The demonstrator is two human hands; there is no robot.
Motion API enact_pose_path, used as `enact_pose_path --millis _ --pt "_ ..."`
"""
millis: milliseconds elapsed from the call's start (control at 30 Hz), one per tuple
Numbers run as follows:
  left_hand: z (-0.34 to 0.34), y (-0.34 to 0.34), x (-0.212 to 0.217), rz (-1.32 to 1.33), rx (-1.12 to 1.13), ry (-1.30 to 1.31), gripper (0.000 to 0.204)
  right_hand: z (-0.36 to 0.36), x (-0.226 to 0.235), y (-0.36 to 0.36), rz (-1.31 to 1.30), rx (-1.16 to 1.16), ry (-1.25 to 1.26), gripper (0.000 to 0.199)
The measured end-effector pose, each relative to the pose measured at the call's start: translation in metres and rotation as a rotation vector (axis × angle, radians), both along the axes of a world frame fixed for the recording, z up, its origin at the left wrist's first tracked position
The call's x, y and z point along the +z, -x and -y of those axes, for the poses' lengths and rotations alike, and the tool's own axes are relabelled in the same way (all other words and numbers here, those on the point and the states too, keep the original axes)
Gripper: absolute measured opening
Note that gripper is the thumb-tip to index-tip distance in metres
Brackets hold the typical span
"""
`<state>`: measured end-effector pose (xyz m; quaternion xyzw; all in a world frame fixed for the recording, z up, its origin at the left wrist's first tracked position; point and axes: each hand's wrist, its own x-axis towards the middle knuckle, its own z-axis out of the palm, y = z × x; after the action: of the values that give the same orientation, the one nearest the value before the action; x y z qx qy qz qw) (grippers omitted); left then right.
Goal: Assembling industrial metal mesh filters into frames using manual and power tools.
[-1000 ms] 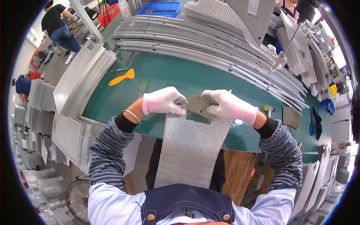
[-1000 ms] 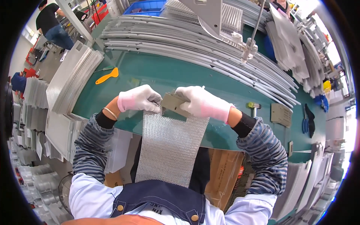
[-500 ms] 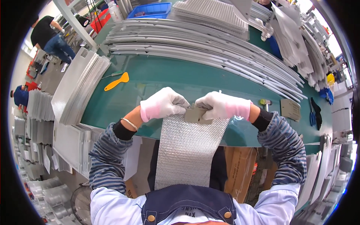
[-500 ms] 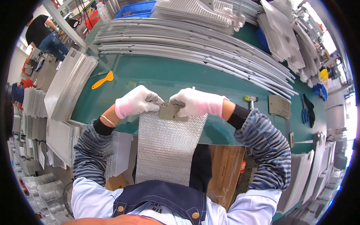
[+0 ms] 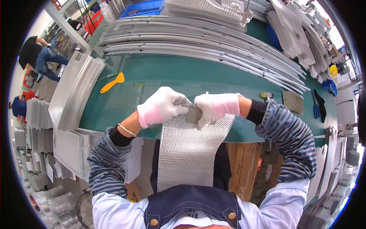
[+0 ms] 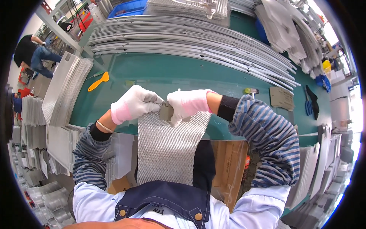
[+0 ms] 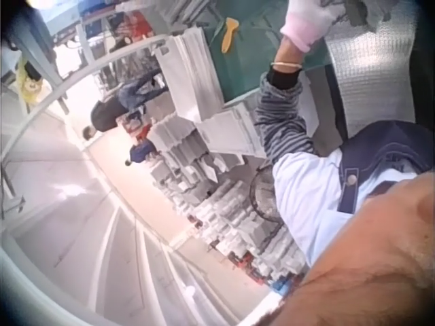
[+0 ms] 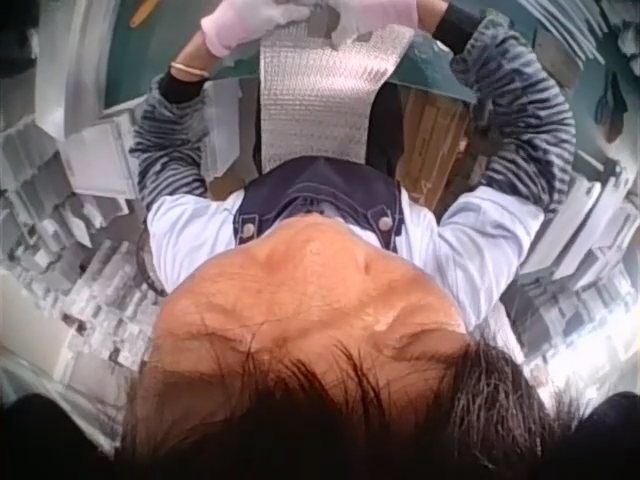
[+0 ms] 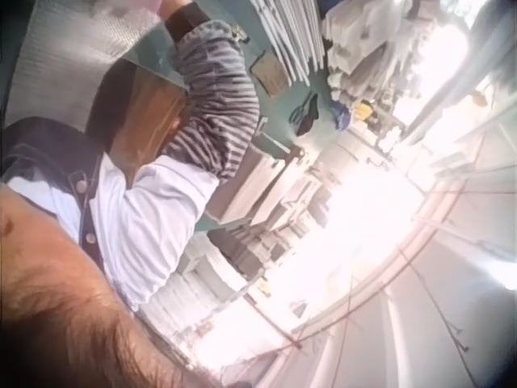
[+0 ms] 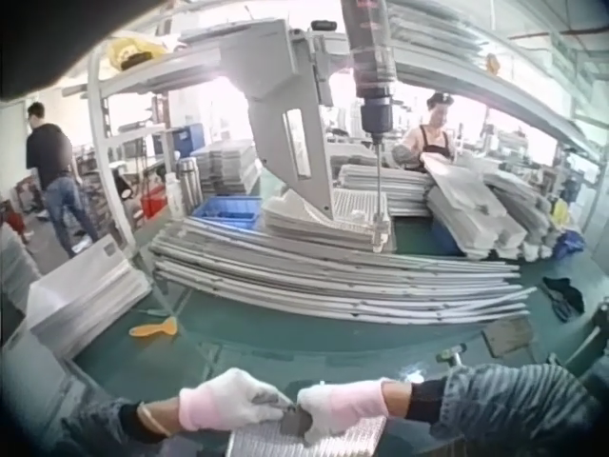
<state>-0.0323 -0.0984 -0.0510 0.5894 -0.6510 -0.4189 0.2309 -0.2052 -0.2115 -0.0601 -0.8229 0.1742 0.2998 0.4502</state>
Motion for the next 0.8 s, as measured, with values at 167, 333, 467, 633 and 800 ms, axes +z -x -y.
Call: enact_pose_path --millis 167,333,467,633,800 --pt "0.004 -0.020 0.000 -0.056 -0.041 -0.040 0.025 0.018 0.013 0.004 0.142 0.042 0.164 0.039" --pt "0.026 -0.032 -0.020 0.309 -0.259 0.346 0.040 0.020 -0.012 0.028 0.193 -0.180 0.073 0.036" --pt "0.057 0.014 -0.017 0.295 -0.399 -0.092 0.046 0.011 -0.014 0.026 0.153 -0.172 0.150 0.036" --pt "0.060 -0.001 -0.038 0.136 -0.355 -0.063 0.040 0.009 -0.027 0.038 0.214 -0.263 0.042 0.033" --pt "0.054 -0.012 -0.040 0.227 -0.508 -0.047 0.030 0.006 -0.027 0.034 0.244 -0.281 0.050 0.033"
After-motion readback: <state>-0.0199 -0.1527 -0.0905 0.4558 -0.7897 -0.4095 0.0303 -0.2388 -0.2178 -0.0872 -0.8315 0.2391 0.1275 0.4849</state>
